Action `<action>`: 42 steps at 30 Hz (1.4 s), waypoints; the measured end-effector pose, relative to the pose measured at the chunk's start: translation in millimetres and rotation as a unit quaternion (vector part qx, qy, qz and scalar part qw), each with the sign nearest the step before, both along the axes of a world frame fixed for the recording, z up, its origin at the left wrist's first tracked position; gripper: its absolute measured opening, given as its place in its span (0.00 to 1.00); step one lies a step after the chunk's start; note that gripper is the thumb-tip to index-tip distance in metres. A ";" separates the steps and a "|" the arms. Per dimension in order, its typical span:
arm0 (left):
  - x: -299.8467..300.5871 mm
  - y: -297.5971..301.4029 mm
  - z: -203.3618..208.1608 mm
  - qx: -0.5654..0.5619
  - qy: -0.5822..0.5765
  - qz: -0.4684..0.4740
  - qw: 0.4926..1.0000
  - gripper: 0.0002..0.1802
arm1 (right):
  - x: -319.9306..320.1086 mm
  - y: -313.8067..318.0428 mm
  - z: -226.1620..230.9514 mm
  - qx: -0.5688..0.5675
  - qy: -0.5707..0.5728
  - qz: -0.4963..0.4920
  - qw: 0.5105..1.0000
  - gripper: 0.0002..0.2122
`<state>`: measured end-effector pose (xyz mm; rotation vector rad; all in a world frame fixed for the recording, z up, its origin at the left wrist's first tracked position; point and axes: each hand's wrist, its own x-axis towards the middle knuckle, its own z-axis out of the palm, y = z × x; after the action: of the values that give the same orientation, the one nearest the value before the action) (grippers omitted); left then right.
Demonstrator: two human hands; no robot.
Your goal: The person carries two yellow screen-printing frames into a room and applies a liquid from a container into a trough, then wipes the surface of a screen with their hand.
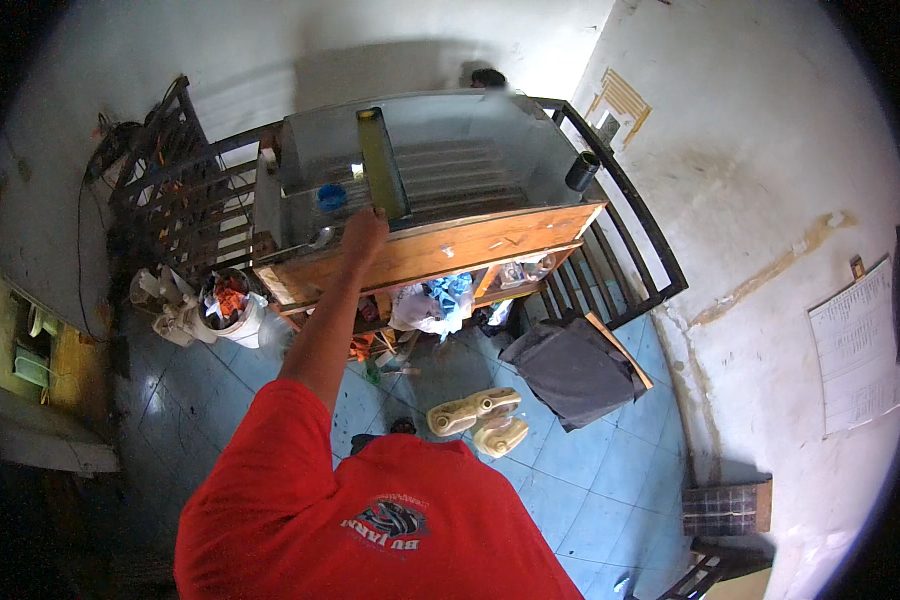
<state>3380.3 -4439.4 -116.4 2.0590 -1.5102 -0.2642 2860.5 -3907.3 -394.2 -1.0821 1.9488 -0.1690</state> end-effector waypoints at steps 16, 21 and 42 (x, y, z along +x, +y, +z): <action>-15.8 14.8 -2.0 -0.070 -0.004 0.023 0.997 0.13 | -7.7 -53.6 -18.3 -0.014 0.100 0.227 0.969 0.08; -0.5 15.3 -19.2 -0.045 -0.053 -0.004 0.998 0.13 | -12.6 -52.8 -23.2 -0.020 0.073 0.196 0.978 0.08; -3.3 35.1 -45.4 -0.171 0.443 0.043 0.879 0.20 | -28.6 -66.9 -10.0 -0.119 0.046 0.212 0.969 0.08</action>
<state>3377.0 -4404.3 -161.8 1.3903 -0.8099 -0.7282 2831.9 -3974.2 -404.2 -1.6655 1.7594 -0.1200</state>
